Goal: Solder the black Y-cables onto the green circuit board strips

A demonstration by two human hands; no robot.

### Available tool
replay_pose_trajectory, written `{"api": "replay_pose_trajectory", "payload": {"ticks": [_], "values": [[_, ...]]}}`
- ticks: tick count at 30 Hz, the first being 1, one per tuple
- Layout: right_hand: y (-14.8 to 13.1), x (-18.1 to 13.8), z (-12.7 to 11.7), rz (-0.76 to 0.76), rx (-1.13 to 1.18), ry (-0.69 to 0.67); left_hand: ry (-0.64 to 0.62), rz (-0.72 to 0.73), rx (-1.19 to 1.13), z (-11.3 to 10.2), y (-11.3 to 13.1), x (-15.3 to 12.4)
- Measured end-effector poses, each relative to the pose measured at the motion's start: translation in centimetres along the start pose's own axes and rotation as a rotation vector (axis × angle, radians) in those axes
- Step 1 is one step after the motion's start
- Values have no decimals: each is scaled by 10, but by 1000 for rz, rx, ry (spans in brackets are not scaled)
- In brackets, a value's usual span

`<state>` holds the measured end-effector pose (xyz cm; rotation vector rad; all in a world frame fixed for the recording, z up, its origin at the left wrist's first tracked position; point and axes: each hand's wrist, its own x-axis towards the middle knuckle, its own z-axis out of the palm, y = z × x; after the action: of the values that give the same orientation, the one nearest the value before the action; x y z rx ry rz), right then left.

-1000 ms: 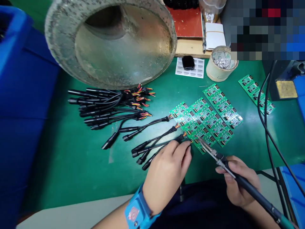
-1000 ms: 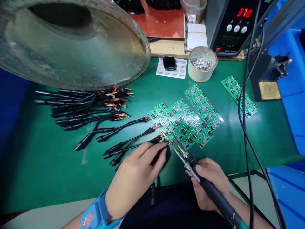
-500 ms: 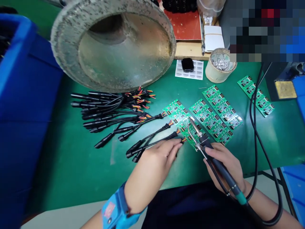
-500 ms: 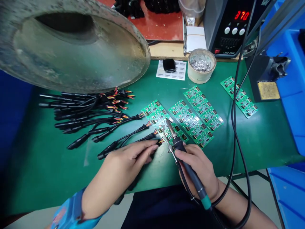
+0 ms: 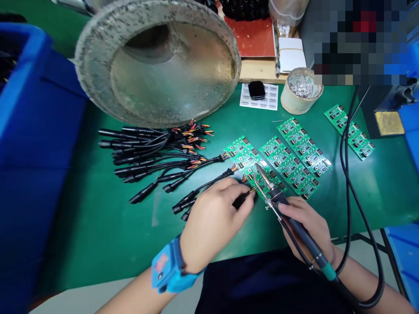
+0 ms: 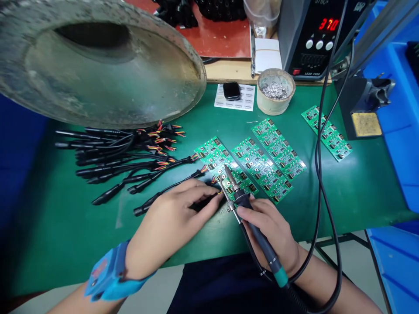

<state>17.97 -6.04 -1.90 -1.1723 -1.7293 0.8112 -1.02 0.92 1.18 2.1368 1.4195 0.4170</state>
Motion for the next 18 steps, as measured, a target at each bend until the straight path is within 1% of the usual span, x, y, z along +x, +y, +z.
{"api": "replay_pose_trajectory", "payload": {"ticks": [3, 6, 8, 9, 14, 16, 18], "values": [[1, 0, 0, -2, 11, -8, 5, -69, -116, 4, 2, -1], [0, 0, -1, 6, 19, -8, 62, -86, -125, 10, 4, -5], [-2, 0, -1, 15, 21, 6, 71, -92, -116, 10, 3, -5], [-2, 0, -1, 17, 20, 15, 52, -95, -121, 9, 2, -4], [-2, 2, 0, 23, 10, 36, -139, -87, -182, -7, -3, 9], [-1, 3, 0, 25, 12, 38, -148, -85, -148, -7, -2, 10], [-2, 2, -1, 11, 18, 41, -89, -72, -71, -2, 0, 7]]}}
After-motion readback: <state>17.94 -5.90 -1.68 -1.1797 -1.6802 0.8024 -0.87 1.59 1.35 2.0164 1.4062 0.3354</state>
